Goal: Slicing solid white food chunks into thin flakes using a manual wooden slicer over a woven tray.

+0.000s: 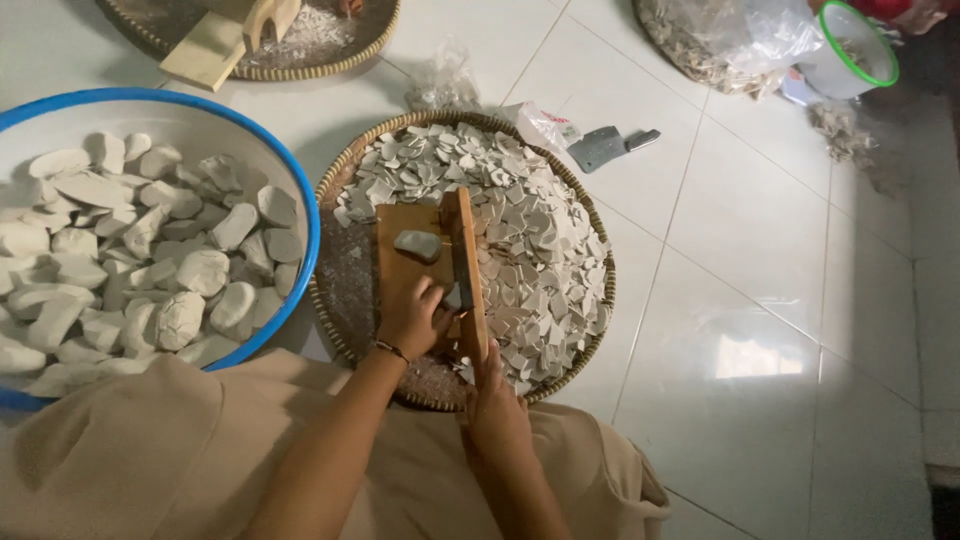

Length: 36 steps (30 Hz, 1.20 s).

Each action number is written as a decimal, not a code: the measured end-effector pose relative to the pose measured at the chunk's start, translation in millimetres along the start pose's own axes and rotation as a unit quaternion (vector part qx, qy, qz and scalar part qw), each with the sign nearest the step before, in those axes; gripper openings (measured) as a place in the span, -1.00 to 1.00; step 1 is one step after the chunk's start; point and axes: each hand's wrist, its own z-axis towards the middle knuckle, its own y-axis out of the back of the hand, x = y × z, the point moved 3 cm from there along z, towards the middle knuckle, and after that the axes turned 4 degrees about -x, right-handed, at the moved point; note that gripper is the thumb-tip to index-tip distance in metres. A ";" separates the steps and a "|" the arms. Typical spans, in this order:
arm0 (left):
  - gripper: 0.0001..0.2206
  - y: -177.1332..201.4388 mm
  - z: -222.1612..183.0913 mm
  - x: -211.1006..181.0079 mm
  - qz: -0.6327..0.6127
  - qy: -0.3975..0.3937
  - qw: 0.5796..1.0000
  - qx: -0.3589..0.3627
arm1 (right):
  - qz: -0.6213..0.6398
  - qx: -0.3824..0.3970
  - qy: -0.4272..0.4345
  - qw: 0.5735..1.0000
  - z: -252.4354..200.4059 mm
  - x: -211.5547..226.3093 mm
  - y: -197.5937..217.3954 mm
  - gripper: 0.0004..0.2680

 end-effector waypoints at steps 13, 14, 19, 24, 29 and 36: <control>-0.63 11.7 5.2 2.0 -0.226 0.222 0.948 0.004 | 0.251 0.071 0.011 0.965 -7.0 -23.3 12.9 -0.36; -0.85 14.0 6.0 -1.5 -0.131 0.079 0.988 -0.031 | 0.359 0.075 0.043 0.929 -8.0 -25.0 14.8 -0.38; -0.79 44.9 12.1 -38.8 -0.126 -0.030 0.989 -0.070 | 0.400 0.040 0.078 0.912 -31.0 -12.1 51.2 -0.36; -0.66 32.6 12.7 -25.8 -0.091 0.106 0.990 0.020 | 0.220 -0.101 0.124 0.962 -20.6 -14.0 59.8 -0.39; -0.56 7.6 11.1 -2.7 -0.065 0.057 0.996 0.010 | 0.153 -0.231 0.245 0.929 -10.8 23.2 72.4 -0.46; -0.34 -7.1 4.7 9.5 -0.017 0.004 0.999 -0.037 | 0.216 -0.364 0.335 0.842 47.5 41.7 51.2 -0.56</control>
